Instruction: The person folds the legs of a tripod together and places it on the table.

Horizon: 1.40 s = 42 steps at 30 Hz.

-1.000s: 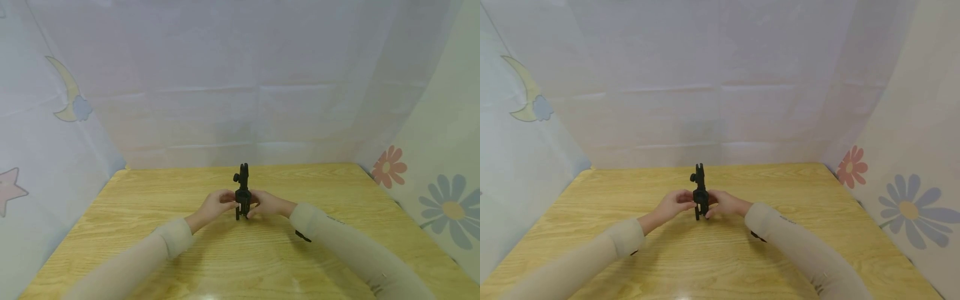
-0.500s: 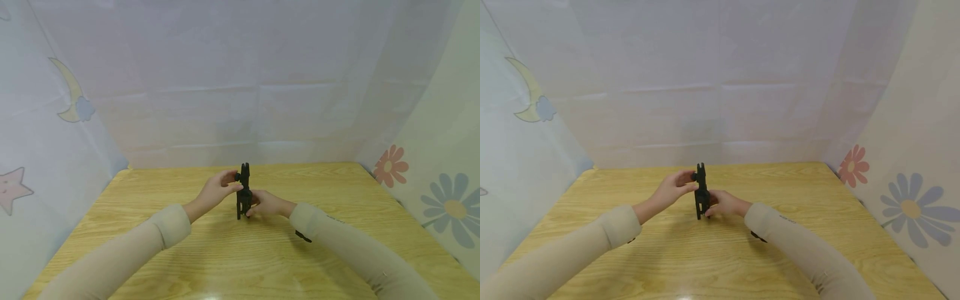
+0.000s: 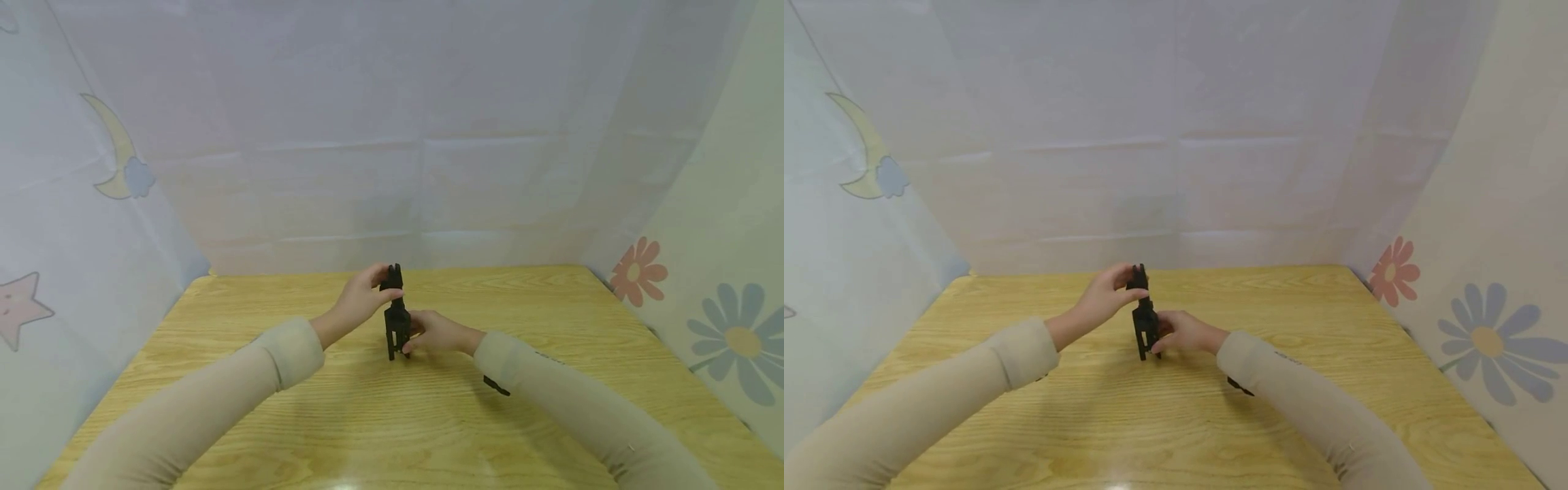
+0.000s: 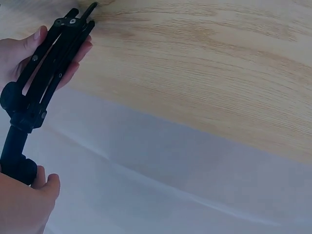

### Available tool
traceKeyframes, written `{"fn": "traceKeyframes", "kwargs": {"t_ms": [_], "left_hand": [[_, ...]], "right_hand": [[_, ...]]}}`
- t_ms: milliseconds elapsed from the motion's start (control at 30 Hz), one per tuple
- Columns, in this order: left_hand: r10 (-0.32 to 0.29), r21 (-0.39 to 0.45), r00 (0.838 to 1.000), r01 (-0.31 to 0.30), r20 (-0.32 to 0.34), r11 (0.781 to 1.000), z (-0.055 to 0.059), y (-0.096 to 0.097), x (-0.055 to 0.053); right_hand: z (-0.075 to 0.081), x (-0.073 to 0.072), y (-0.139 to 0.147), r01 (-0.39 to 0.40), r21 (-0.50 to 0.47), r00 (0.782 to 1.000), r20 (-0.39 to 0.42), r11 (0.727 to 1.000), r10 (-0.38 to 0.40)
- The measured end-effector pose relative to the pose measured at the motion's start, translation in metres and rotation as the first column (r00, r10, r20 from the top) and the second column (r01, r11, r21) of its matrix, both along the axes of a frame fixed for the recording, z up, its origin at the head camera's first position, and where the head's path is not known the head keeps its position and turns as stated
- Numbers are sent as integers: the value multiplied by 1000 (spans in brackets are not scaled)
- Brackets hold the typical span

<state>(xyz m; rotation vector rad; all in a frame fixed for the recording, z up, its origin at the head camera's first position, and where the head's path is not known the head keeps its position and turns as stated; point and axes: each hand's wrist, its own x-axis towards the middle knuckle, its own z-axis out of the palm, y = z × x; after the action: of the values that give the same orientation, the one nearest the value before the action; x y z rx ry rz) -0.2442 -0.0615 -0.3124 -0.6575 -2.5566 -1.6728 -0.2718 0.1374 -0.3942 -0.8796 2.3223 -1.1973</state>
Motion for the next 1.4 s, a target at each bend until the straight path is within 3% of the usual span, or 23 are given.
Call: {"fn": "traceKeyframes", "kwargs": {"t_ms": [333,667,900,1400], "left_hand": [[29,-27,1000,-29,8,999,4,-13,-1],[14,6,999,-14,38,1000,-2,-30,3],[42,-39,998,-40,51,998,-10,-39,6],[81,-44,983,-75,167,996,-38,-48,10]], "right_hand": [[7,0,10,-7,71,996,-88,997,14],[18,1,29,3,117,991,-131,993,13],[22,3,39,29,157,987,-158,987,-4],[31,7,50,114,207,980,-182,972,-76]]}}
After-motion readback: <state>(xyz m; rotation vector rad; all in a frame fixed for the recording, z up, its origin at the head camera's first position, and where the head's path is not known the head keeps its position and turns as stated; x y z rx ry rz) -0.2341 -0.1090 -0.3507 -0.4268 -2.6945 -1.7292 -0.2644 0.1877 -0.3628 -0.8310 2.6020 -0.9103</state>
